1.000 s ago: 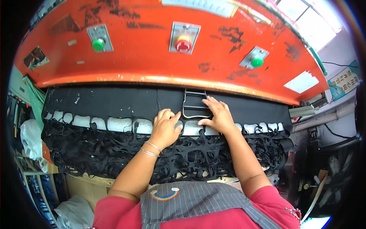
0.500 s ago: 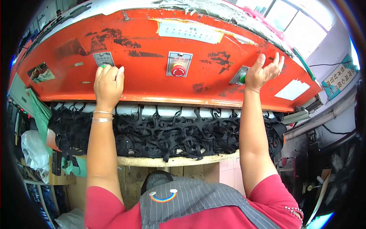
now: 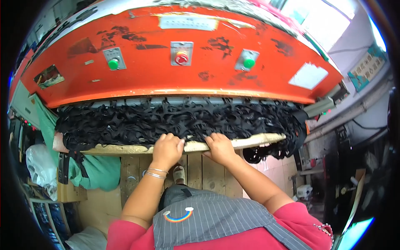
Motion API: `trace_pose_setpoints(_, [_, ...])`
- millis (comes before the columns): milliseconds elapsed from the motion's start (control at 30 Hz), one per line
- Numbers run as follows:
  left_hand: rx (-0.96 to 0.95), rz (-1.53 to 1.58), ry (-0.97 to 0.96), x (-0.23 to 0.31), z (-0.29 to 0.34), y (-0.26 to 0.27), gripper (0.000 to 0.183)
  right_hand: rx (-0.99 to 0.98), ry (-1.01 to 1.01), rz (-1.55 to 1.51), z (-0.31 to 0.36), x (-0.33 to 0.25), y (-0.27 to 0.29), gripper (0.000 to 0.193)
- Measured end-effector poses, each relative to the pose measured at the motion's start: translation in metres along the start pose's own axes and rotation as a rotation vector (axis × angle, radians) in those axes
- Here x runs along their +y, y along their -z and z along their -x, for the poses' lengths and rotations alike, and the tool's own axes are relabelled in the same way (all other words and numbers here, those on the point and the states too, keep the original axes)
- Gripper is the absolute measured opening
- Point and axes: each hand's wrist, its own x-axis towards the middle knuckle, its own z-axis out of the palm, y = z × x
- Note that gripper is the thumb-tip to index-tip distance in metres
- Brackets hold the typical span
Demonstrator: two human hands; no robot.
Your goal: Using a hydraulic press and metal dies to cut out shoe upper components from sheets of material.
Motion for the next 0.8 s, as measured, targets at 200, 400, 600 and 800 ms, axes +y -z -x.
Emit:
trace_pose_setpoints(200, [0.078,-0.047,0.092,0.008,-0.002,-0.022,0.021,0.030,0.018,0.033,-0.003,0.017,-0.003,0.040])
trace_pose_setpoints(400, [-0.120,-0.024,0.128,0.006,-0.037,-0.009,0.026,-0.064,0.071,0.017,-0.020,0.039,0.010,0.038])
trace_pose_setpoints(600, [-0.302,0.185,0.180,-0.012,-0.153,0.017,0.027,-0.407,0.070,-0.324,-0.141,0.102,0.079,0.039])
trace_pose_setpoints(800, [0.029,0.037,-0.076,-0.034,-0.232,-0.080,0.020,-0.089,0.406,0.201,-0.291,0.169,0.013,0.051])
